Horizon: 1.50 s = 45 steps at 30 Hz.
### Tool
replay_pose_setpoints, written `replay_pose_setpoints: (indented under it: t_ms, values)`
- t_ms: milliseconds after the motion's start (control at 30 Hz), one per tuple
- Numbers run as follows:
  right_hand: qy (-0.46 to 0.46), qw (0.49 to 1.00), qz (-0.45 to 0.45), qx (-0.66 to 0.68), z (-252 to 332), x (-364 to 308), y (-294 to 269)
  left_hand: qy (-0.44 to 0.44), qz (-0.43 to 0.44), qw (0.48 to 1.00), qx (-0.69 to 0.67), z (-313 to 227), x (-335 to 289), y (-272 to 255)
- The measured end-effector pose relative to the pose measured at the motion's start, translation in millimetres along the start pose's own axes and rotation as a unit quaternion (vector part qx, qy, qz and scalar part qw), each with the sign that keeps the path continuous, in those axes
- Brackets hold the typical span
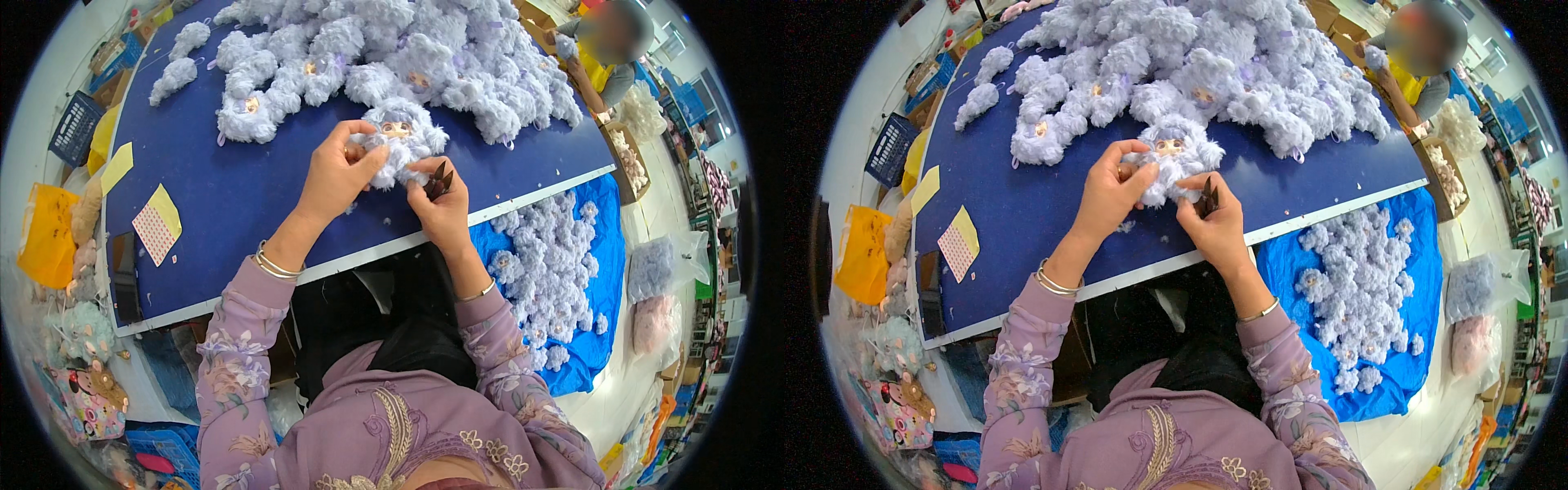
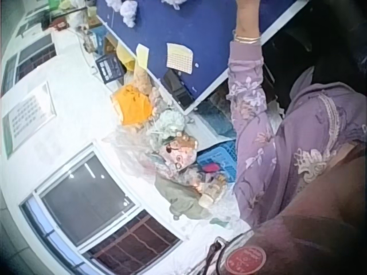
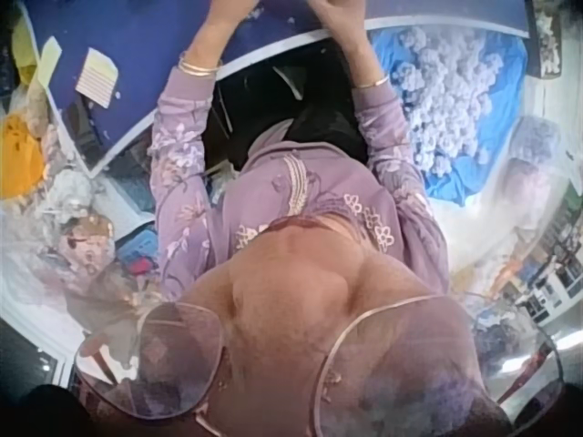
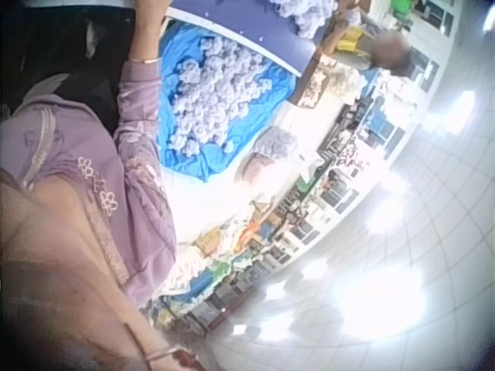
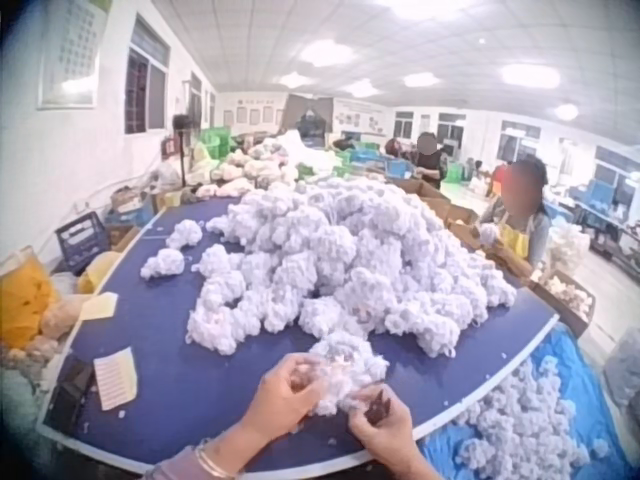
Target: The person trims the fur of small purple plush toys using scissors. They pick up each toy, snip excess fibers, and place the finished items on a blue tarp on the floor. The process is repeated continuously with multiple toys.
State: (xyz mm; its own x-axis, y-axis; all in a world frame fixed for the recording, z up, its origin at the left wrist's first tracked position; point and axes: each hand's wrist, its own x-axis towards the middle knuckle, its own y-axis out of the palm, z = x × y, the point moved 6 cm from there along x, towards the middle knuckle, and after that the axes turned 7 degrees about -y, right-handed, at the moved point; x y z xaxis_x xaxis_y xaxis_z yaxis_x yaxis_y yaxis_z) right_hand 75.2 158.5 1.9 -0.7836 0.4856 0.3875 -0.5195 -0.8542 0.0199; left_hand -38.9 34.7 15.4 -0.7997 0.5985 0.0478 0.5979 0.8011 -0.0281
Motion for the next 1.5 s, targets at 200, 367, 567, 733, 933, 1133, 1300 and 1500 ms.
replay_pose_setpoints:
  t_ms: [200, 367, 567, 733, 933, 1133, 1300, 1500]
  values:
    - [0.004, 0.995, 0.058, -0.079, 2.2, -4.3, 4.4, -0.001, 0.004, 1.0, -0.004, 5.7, 3.8, -3.8]
    - [-0.002, 0.997, 0.064, -0.045, 0.1, -3.1, 4.7, 0.016, -0.005, 0.998, -0.054, 4.9, 5.1, -6.5]
    - [0.031, 0.993, -0.098, 0.05, -4.0, 6.2, -10.1, 0.049, -0.016, 0.998, -0.047, 2.1, 3.2, -6.0]
    - [0.02, 0.996, -0.065, 0.059, -10.2, 5.6, -7.4, 0.033, 0.031, 0.998, -0.047, 5.0, 1.0, 0.8]
    - [0.084, 0.993, -0.041, 0.077, 1.3, 7.6, -7.3, 0.059, -0.012, 0.995, 0.074, -1.3, -5.7, 6.6]
    - [0.057, 0.989, -0.014, 0.135, 0.7, 12.6, -5.6, 0.182, 0.048, 0.962, 0.198, -20.8, -23.3, 30.3]
    - [0.07, 0.979, -0.021, 0.191, 0.5, 11.3, -5.3, 0.199, 0.067, 0.958, 0.197, -20.9, -23.7, 33.1]
    - [0.112, 0.978, 0.0, 0.175, -6.0, 12.0, -9.5, 0.162, 0.079, 0.965, 0.188, -18.4, -28.0, 31.2]
